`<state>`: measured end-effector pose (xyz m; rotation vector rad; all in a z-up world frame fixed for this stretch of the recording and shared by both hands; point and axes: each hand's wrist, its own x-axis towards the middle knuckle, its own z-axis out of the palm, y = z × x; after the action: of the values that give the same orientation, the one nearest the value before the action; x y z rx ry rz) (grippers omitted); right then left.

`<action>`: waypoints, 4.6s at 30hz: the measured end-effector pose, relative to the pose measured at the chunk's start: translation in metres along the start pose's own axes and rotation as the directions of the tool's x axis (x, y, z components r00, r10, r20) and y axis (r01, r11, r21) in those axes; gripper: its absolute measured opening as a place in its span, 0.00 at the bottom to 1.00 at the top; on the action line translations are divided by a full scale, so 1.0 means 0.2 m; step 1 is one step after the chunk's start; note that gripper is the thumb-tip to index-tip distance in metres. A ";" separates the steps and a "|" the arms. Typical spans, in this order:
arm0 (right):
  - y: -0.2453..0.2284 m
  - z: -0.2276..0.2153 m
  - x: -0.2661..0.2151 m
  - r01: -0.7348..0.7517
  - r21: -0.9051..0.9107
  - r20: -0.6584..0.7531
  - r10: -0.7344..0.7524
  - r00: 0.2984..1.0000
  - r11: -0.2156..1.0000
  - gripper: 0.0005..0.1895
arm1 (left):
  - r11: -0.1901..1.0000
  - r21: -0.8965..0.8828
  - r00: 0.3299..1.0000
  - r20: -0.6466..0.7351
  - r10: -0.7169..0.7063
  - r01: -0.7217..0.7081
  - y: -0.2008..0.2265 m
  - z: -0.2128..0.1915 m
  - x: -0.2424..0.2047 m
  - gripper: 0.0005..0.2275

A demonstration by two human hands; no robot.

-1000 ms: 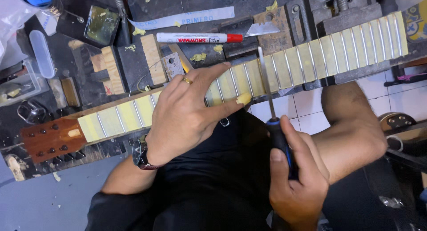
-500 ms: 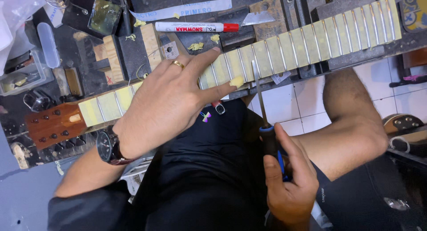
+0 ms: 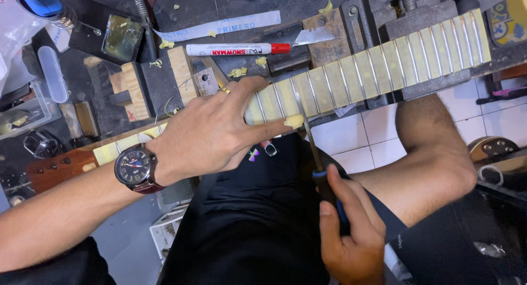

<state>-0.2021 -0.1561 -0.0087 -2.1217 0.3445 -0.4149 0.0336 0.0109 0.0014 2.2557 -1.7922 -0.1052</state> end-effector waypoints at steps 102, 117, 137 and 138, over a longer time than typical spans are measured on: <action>-0.10 0.02 0.16 0.200 -0.345 0.070 -0.188 0.980 0.917 0.17 | 0.999 -0.007 0.999 0.022 -0.033 0.033 0.02 -0.02 0.00 0.27; -0.10 0.00 0.17 0.171 -0.271 0.089 -0.153 0.984 0.947 0.23 | 0.999 0.028 0.999 0.027 -0.041 0.041 0.03 -0.01 0.00 0.27; -0.12 -0.02 0.11 0.113 -0.341 0.026 -0.111 0.993 0.933 0.17 | 0.996 0.075 0.996 0.076 -0.050 0.044 0.03 -0.02 0.00 0.28; -0.13 0.00 0.17 0.135 -0.373 0.077 -0.114 0.990 0.918 0.20 | 0.998 0.050 0.999 0.033 -0.041 0.039 0.03 -0.01 0.00 0.26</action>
<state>-0.1691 -0.1556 0.0191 -2.5381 0.2746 -0.3862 0.0287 0.0104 0.0050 2.3383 -1.7854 -0.1087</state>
